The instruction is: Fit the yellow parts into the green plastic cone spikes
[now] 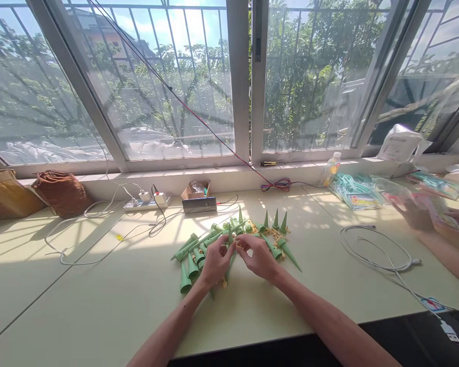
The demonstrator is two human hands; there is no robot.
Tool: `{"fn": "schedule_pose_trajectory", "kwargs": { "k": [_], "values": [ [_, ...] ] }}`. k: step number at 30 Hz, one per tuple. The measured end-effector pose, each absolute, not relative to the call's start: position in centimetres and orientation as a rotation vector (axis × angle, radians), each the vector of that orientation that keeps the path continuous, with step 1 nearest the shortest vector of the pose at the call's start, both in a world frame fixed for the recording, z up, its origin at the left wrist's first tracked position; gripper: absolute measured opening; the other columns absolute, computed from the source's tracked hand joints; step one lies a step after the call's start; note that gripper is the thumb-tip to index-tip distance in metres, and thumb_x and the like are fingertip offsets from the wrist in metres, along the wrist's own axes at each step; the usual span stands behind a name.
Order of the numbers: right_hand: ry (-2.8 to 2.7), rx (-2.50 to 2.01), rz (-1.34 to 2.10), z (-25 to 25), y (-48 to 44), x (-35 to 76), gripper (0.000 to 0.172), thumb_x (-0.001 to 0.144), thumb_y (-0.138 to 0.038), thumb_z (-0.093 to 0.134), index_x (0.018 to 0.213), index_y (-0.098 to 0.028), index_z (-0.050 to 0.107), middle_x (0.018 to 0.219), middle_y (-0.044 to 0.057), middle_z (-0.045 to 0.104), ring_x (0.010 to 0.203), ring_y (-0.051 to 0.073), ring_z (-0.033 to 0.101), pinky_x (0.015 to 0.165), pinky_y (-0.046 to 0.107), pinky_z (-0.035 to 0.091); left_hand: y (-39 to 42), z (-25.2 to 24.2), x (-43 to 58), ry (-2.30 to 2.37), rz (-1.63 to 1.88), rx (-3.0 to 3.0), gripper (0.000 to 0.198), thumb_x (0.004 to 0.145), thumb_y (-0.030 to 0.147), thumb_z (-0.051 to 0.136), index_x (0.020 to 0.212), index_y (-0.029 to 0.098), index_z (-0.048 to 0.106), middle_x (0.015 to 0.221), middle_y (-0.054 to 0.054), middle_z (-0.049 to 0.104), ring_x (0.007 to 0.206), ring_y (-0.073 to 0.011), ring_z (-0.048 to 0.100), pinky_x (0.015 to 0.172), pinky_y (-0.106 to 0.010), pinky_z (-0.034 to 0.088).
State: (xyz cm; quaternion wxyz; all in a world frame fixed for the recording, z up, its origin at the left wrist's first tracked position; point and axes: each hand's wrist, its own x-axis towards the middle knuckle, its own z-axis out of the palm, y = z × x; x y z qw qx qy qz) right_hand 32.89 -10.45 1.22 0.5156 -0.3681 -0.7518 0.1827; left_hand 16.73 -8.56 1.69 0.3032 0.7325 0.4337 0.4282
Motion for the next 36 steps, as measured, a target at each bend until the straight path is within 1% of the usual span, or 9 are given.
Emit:
{"fn": "schedule_pose_trajectory", "kwargs": {
  "k": [4,8,11,14,17,22,27,32,36],
  "values": [
    [-1.813,-0.889,0.441,1.1,-10.4,32.9,0.025,0.089,-0.014,0.055,0.113,-0.018,0.060,0.091,0.006,0.066,0.077,0.017,0.064,0.072,0.029,0.053,-8.7,2.0,16.8,1.105,1.145,1.894,0.029,0.086,0.036,0.058,0.107,0.016,0.064,0.060,0.003,0.055,0.046,-0.0090,0.040,0.044,-0.020,0.028],
    [-1.800,-0.876,0.473,1.0,-10.4,32.9,0.030,0.089,-0.014,0.055,0.118,-0.019,0.058,0.095,0.007,0.066,0.078,0.017,0.064,0.072,0.030,0.055,-8.7,2.2,16.8,1.070,1.170,1.845,0.031,0.087,0.039,0.058,0.108,0.017,0.064,0.065,0.001,0.061,0.046,-0.0105,0.048,0.045,-0.021,0.035],
    [-1.774,-0.870,0.508,0.9,-10.4,32.9,0.031,0.089,-0.016,0.057,0.120,-0.019,0.058,0.096,0.007,0.066,0.081,0.017,0.066,0.074,0.030,0.056,-8.5,2.2,16.8,1.043,1.180,1.790,0.032,0.086,0.041,0.059,0.107,0.018,0.064,0.071,-0.001,0.065,0.052,-0.0129,0.055,0.051,-0.023,0.045],
    [-1.746,-0.863,0.535,0.7,-10.2,32.9,0.029,0.089,-0.017,0.058,0.118,-0.020,0.058,0.095,0.007,0.066,0.083,0.018,0.066,0.075,0.030,0.057,-8.4,2.4,16.8,1.016,1.172,1.730,0.032,0.085,0.043,0.060,0.106,0.018,0.064,0.088,-0.004,0.068,0.060,-0.0151,0.062,0.059,-0.027,0.052],
    [-1.724,-0.855,0.557,0.6,-10.0,33.0,0.026,0.090,-0.018,0.058,0.115,-0.020,0.060,0.090,0.006,0.067,0.082,0.018,0.066,0.075,0.030,0.057,-8.5,2.7,16.9,1.001,1.153,1.696,0.032,0.085,0.043,0.061,0.104,0.018,0.064,0.100,-0.006,0.069,0.065,-0.0158,0.065,0.065,-0.029,0.054],
    [-1.712,-0.865,0.570,0.6,-9.9,33.0,0.023,0.090,-0.018,0.058,0.113,-0.020,0.060,0.085,0.004,0.069,0.078,0.017,0.068,0.072,0.029,0.056,-8.6,2.8,17.0,1.012,1.121,1.686,0.032,0.084,0.043,0.062,0.105,0.019,0.064,0.102,-0.006,0.068,0.070,-0.0173,0.068,0.067,-0.029,0.054],
    [-1.714,-0.878,0.562,0.8,-9.9,33.0,0.021,0.089,-0.017,0.059,0.111,-0.019,0.061,0.082,0.004,0.070,0.074,0.017,0.067,0.068,0.027,0.054,-8.5,2.6,17.0,1.021,1.146,1.703,0.031,0.086,0.043,0.060,0.103,0.019,0.067,0.099,-0.005,0.069,0.075,-0.0180,0.066,0.067,-0.027,0.053],
    [-1.722,-0.912,0.541,0.9,-9.9,33.0,0.020,0.088,-0.015,0.059,0.107,-0.018,0.062,0.076,0.002,0.069,0.067,0.015,0.065,0.065,0.025,0.052,-8.5,2.5,17.0,1.058,1.138,1.694,0.035,0.089,0.047,0.055,0.103,0.018,0.067,0.071,-0.001,0.064,0.050,-0.0117,0.052,0.049,-0.023,0.044],
    [-1.729,-0.930,0.541,0.9,-9.9,33.0,0.018,0.088,-0.015,0.058,0.106,-0.019,0.063,0.073,0.001,0.069,0.063,0.015,0.063,0.064,0.025,0.051,-8.5,2.3,17.0,1.030,1.138,1.701,0.035,0.088,0.047,0.056,0.104,0.018,0.067,0.068,0.002,0.060,0.041,-0.0075,0.041,0.044,-0.021,0.039]
  ]
}}
